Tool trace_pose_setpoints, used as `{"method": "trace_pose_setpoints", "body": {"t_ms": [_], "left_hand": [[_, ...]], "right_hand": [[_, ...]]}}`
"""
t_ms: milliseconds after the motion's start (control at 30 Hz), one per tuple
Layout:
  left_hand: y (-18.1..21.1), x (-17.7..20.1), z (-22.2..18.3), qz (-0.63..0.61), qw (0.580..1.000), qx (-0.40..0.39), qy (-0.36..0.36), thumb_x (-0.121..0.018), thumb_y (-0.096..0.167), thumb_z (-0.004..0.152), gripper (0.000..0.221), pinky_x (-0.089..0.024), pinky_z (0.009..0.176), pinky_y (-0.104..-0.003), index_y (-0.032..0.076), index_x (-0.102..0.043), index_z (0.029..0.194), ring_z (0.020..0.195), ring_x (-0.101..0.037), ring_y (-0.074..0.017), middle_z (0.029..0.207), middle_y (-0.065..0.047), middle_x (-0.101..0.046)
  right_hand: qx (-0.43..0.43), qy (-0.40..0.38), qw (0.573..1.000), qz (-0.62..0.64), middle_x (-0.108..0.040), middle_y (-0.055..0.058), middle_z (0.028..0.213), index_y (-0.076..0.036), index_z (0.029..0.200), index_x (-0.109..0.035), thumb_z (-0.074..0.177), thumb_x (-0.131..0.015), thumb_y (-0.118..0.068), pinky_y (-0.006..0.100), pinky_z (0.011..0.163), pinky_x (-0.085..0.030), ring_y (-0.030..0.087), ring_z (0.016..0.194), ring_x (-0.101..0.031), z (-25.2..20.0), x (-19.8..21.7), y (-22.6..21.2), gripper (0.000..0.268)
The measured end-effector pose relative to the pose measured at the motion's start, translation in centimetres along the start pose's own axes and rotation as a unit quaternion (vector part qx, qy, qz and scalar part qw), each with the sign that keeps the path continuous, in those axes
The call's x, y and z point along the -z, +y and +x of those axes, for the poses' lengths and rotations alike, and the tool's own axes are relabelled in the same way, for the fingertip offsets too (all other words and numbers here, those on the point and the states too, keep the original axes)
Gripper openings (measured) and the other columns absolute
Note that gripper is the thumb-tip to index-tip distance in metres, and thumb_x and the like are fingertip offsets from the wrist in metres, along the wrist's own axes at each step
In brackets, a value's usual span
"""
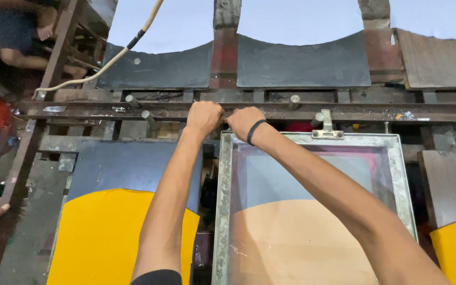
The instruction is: Adjusting and securing a screen printing frame onto a carousel printing machine using a wrench.
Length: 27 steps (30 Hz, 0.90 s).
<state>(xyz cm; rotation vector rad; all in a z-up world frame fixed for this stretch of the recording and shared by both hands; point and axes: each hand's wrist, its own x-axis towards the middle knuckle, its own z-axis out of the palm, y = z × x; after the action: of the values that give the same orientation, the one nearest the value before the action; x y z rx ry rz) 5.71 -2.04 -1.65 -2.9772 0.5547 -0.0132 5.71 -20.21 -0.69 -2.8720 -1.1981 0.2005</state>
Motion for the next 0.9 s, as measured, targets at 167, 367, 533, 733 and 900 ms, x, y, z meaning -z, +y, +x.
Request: {"method": "trace_pose_setpoints", "body": {"t_ms": [167, 367, 533, 733, 900], "left_hand": [[-0.4, -1.4, 0.4, 0.014, 0.999, 0.001, 0.047, -0.06, 0.025, 0.086, 0.023, -0.06, 0.059, -0.043, 0.021, -0.074, 0.068, 0.068, -0.077, -0.03, 0.064, -0.007, -0.073], [0.4, 2.6, -0.9, 0.006, 0.998, -0.021, 0.059, -0.067, 0.023, 0.084, 0.019, -0.06, 0.06, -0.045, 0.018, -0.075, 0.067, 0.067, -0.077, -0.0325, 0.064, -0.009, -0.073], [-1.2, -1.8, 0.9, 0.044, 0.996, -0.02, 0.075, -0.065, 0.018, 0.084, 0.022, -0.059, 0.056, -0.042, 0.023, -0.072, 0.064, 0.064, -0.076, -0.0285, 0.061, -0.006, -0.073], [-1.8, -4.0, 1.3, 0.029, 0.997, -0.021, 0.063, -0.065, 0.018, 0.081, 0.022, -0.059, 0.057, -0.044, 0.017, -0.07, 0.059, 0.064, -0.076, -0.0293, 0.059, -0.01, -0.071], [-0.6, -0.4, 0.6, 0.037, 0.998, 0.018, 0.049, -0.063, 0.019, 0.081, 0.024, -0.059, 0.056, -0.04, 0.021, -0.072, 0.058, 0.063, -0.076, -0.0266, 0.056, -0.005, -0.07]], "right_hand": [[-0.024, 0.026, 0.985, 0.167, -0.074, 0.016, 0.078, -0.009, 0.084, -0.077, 0.082, -0.067, -0.01, 0.05, 0.068, -0.062, 0.04, 0.081, -0.075, 1.0, 3.6, -1.2, 0.01], [-0.118, 0.318, 0.874, 0.347, -0.067, 0.022, 0.071, -0.009, 0.091, -0.057, 0.109, -0.046, -0.036, 0.054, 0.058, -0.053, 0.045, 0.074, -0.069, -3.7, 2.1, -4.1, 0.034], [-0.235, 0.45, 0.826, 0.246, -0.065, 0.016, 0.061, -0.015, 0.086, -0.052, 0.111, -0.039, -0.038, 0.046, 0.056, -0.054, 0.036, 0.064, -0.071, 0.0, 2.0, -6.7, 0.036], [-0.223, 0.393, 0.873, 0.184, -0.066, 0.014, 0.061, -0.016, 0.089, -0.049, 0.108, -0.038, -0.043, 0.049, 0.056, -0.056, 0.037, 0.061, -0.072, 0.1, 3.1, -5.9, 0.035], [-0.1, 0.205, 0.943, 0.242, -0.063, 0.021, 0.11, -0.014, 0.108, -0.042, 0.106, -0.036, -0.043, 0.056, 0.072, -0.061, 0.05, 0.078, -0.072, -0.1, 2.3, -2.9, 0.029]]}}
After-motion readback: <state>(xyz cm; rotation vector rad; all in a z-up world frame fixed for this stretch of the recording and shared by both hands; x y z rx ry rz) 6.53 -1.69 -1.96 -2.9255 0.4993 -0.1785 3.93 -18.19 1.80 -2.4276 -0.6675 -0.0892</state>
